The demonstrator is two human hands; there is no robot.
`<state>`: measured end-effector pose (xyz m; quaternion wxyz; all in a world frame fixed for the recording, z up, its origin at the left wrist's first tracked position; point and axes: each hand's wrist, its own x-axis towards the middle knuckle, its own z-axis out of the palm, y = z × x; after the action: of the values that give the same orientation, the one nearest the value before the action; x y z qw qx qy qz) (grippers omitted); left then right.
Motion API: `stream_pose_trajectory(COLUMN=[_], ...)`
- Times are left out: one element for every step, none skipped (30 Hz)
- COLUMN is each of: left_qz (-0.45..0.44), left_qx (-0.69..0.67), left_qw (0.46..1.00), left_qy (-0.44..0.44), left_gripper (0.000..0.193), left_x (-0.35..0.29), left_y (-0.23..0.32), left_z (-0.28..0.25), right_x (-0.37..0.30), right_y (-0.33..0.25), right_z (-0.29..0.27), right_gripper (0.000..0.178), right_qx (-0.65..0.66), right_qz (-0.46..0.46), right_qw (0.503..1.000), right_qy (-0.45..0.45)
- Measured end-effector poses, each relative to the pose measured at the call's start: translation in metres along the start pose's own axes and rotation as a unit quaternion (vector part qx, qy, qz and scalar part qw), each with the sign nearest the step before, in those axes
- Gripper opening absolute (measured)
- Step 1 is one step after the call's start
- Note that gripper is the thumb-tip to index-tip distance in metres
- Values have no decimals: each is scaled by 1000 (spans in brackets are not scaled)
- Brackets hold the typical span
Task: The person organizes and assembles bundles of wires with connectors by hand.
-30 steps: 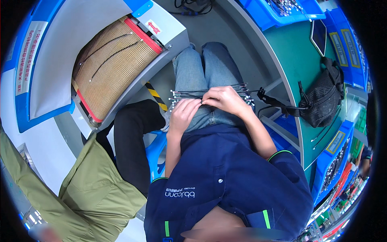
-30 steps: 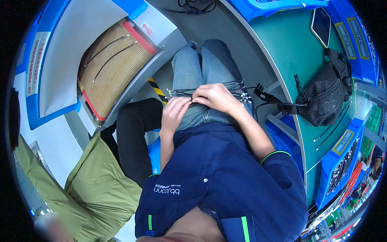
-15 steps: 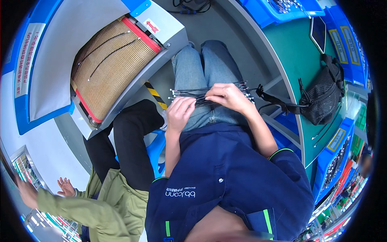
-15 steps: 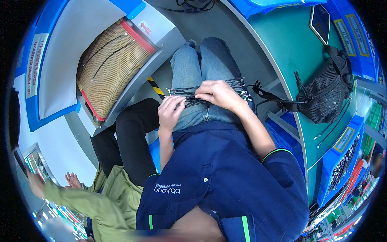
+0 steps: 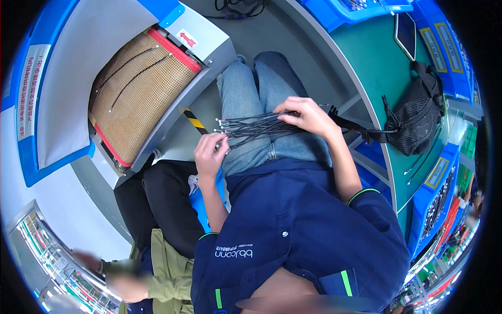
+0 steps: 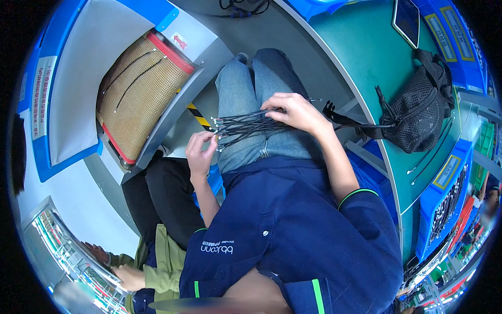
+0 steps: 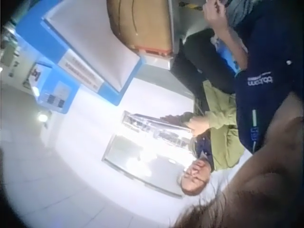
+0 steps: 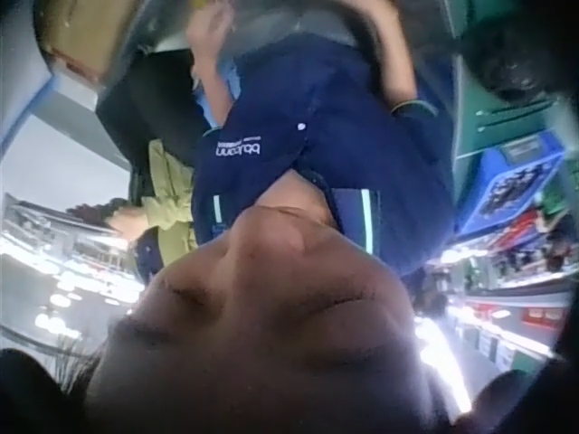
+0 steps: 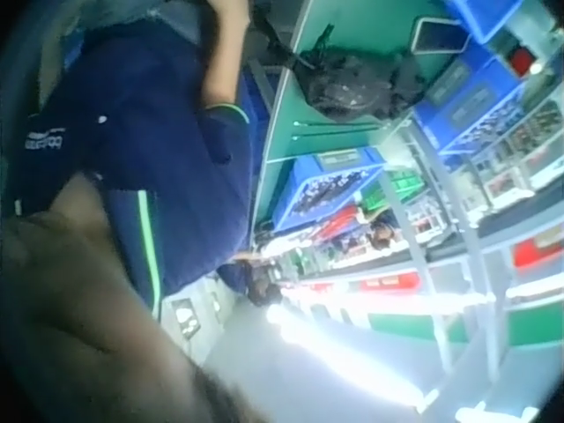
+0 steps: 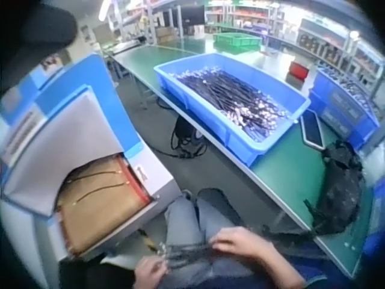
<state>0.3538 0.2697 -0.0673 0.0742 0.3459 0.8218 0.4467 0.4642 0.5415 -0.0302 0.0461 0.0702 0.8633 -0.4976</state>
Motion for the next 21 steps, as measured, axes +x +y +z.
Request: stream_pose_trajectory(left_qz=[-9, -8, -13, -18, -17, -9, -2, 0, 0, 0, 1, -2, -6, -29, -42, -54, -64, -74, -78, -78, -80], left_qx=[-3, -4, -5, -5, -6, -15, -23, -25, -18, -10, -10, 14, 38, 40, 43, 47, 51, 57, 57, 57, 63], left_qw=[1000, 1000, 1000, 1000, 1000, 1000, 1000, 1000, 1000, 1000, 1000, 1000, 999, 998, 998, 997, 996, 995, 994, 994, 993], left_qy=[5, 4, 9, 15, 14, 5, -3, -5, -9, -14, -15, 4, 23, 26, 33, 40, 43, 47, 52, 52, 56], left_gripper=[17, 17, 17, 17, 17, 17, 17, 17, 16, 16, 16, 15, 15, 13, 13, 12, 11, 11, 11, 11, 10], left_x=[0, -2, -2, -1, 0, 1, 2, 3, 4, 4, 3, 0, -2, -4, -7, -9, -12, -15, -17, -19, -21], left_y=[1, 2, 4, 6, 10, 14, 17, 20, 21, 23, 21, 18, 14, 10, 7, 3, -2, -6, -9, -11, -14], left_z=[0, 2, 4, 6, 8, 12, 15, 17, 18, 18, 17, 15, 11, 6, 1, -3, -6, -9, -11, -13, -14], right_x=[-2, -4, -6, -6, -6, -7, -7, -8, -8, -8, -8, -9, -10, -13, -15, -17, -20, -21, -23, -23, -23], right_y=[2, 3, 3, 1, 0, 0, 1, 1, -1, -1, 0, 3, 6, 12, 20, 26, 30, 30, 30, 31, 32], right_z=[-2, -4, -6, -7, -7, -5, -2, -1, 0, -2, -5, -8, -15, -21, -26, -31, -36, -38, -38, -38, -38], right_gripper=[18, 19, 19, 18, 17, 17, 16, 15, 12, 12, 11, 11, 10, 10, 10, 10, 11, 11, 11, 12, 12], right_qx=[-5, -10, -10, -4, 1, 0, -4, -9, -28, -28, -40, -54, -88, -111, -127, -143, -154, -154, -131, -109, -91], right_qz=[-2, -5, -4, -11, -18, -17, -32, -47, -46, -46, -45, -43, -26, -33, -41, -50, -45, -45, -16, 13, 17], right_qw=[1000, 1000, 1000, 1000, 1000, 1000, 999, 999, 999, 999, 998, 997, 996, 993, 990, 987, 985, 985, 989, 992, 994], right_qy=[4, 8, 9, 9, 9, 11, 5, -1, -5, -4, 7, 19, 22, 33, 45, 57, 60, 60, 64, 69, 66])
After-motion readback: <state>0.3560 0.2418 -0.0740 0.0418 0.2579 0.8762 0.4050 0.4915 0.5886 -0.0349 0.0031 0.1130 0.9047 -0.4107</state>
